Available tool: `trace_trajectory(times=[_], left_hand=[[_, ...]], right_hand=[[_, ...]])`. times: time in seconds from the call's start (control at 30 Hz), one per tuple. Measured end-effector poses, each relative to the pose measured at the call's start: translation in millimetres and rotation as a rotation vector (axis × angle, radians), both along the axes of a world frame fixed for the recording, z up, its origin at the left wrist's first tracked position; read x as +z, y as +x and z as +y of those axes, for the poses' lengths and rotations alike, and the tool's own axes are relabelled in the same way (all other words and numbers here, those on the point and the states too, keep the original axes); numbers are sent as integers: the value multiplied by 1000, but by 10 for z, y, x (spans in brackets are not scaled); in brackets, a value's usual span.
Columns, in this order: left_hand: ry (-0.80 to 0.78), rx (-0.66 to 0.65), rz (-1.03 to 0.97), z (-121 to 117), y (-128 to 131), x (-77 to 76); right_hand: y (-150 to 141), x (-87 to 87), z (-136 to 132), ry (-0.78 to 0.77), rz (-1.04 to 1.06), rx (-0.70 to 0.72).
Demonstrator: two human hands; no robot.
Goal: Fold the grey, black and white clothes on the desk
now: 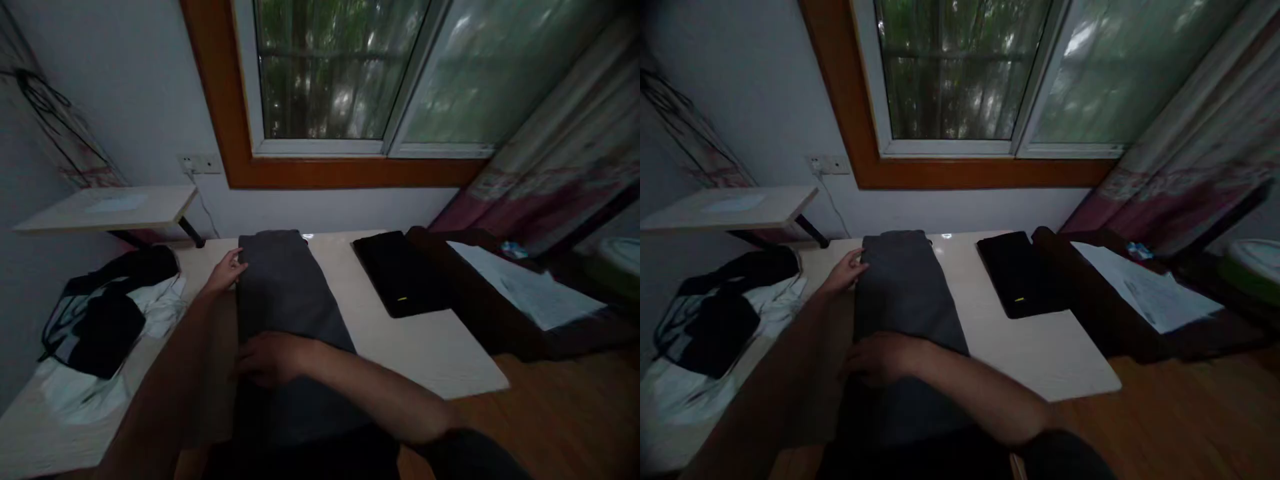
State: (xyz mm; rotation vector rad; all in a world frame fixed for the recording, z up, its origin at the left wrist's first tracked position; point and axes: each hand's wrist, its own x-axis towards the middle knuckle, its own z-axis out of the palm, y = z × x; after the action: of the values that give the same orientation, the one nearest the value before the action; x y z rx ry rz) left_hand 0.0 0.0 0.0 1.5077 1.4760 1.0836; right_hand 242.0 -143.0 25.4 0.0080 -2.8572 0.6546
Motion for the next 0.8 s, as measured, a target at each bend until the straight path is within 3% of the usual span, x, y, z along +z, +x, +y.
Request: trace_trajectory(times=[0.33,0.5,0.63,0.8], left_hand=[[-5,-29,-89,34,-30,-27],[45,52,16,90,-33,-101],[85,130,104,81,-30,-137],[191,249,194,23,5,-158]], right_hand=[[-106,119,-77,-220,-58,223],[-15,131,-97,-372,-56,161],[187,176,133,-384,163,-111],[658,99,774,-66,261,-870]])
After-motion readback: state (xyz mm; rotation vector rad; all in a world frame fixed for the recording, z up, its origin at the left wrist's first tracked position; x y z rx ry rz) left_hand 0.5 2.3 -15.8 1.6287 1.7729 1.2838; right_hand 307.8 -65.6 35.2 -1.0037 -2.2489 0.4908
